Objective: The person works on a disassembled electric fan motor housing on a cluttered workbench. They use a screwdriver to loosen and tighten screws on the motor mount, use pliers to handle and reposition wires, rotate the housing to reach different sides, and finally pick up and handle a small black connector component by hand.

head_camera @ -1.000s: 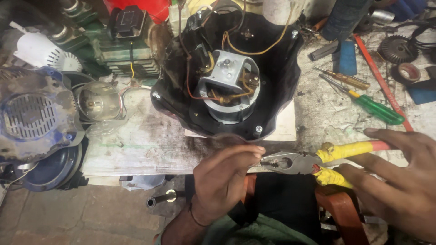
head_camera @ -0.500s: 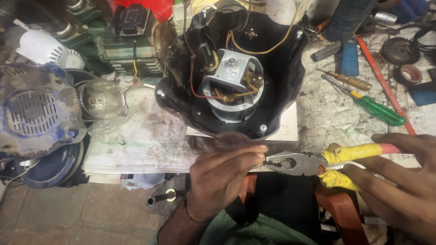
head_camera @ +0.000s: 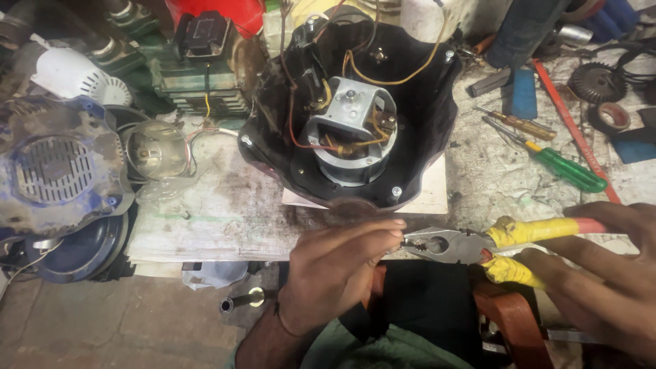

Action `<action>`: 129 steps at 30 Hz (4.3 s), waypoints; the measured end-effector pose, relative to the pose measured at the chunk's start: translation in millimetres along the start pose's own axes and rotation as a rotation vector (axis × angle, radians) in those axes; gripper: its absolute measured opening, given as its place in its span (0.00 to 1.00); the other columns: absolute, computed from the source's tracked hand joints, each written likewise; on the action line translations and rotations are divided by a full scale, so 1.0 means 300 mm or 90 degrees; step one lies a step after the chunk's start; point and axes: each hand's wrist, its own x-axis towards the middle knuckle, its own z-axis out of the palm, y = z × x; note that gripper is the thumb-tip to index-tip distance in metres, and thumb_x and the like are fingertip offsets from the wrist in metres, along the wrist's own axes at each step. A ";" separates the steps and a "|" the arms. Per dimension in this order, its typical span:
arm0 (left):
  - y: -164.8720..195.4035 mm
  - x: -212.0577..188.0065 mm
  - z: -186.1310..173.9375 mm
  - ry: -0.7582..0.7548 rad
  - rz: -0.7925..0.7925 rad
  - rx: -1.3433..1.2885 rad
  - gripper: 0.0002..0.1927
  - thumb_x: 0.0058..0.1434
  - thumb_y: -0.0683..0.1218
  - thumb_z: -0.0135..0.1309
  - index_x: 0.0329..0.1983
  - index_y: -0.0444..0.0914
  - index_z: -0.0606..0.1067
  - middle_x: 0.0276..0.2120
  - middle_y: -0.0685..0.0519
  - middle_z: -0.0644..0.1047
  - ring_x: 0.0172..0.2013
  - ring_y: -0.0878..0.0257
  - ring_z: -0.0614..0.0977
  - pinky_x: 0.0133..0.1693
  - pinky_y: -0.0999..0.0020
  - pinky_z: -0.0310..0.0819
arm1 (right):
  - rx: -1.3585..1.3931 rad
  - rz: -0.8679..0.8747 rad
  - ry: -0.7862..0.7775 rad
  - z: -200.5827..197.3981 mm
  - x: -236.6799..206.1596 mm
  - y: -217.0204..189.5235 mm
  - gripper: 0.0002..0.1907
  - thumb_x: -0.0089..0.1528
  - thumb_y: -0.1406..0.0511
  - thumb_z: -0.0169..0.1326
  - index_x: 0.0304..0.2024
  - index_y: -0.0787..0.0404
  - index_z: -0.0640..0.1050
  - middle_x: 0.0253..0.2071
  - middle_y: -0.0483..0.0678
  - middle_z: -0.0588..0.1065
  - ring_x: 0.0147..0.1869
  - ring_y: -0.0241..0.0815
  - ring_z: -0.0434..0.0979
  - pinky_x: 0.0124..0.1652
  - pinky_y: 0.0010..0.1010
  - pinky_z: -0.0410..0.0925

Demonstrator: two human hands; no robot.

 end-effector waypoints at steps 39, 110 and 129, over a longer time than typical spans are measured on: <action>-0.127 -0.243 0.329 0.217 0.267 0.510 0.14 0.65 0.44 0.65 0.51 0.53 0.80 0.50 0.59 0.66 0.69 0.53 0.55 0.73 0.39 0.40 | 0.493 0.578 0.137 0.672 -0.239 -0.308 0.10 0.55 0.70 0.55 0.40 0.61 0.79 0.38 0.44 0.78 0.39 0.36 0.78 0.36 0.33 0.70; -0.112 -0.227 0.342 0.233 0.268 0.608 0.13 0.69 0.55 0.55 0.53 0.57 0.67 0.48 0.68 0.69 0.63 0.65 0.62 0.58 0.50 0.62 | -0.376 0.126 -0.395 -0.219 0.344 -0.190 0.38 0.54 0.46 0.51 0.69 0.38 0.74 0.39 0.40 0.79 0.53 0.52 0.74 0.51 0.43 0.68; -0.126 -0.243 0.371 0.250 0.249 0.620 0.11 0.70 0.56 0.52 0.51 0.57 0.65 0.47 0.69 0.68 0.65 0.65 0.61 0.60 0.48 0.58 | -0.393 0.115 -0.492 -0.256 0.403 -0.194 0.38 0.57 0.49 0.50 0.72 0.36 0.70 0.39 0.38 0.78 0.52 0.52 0.73 0.44 0.48 0.66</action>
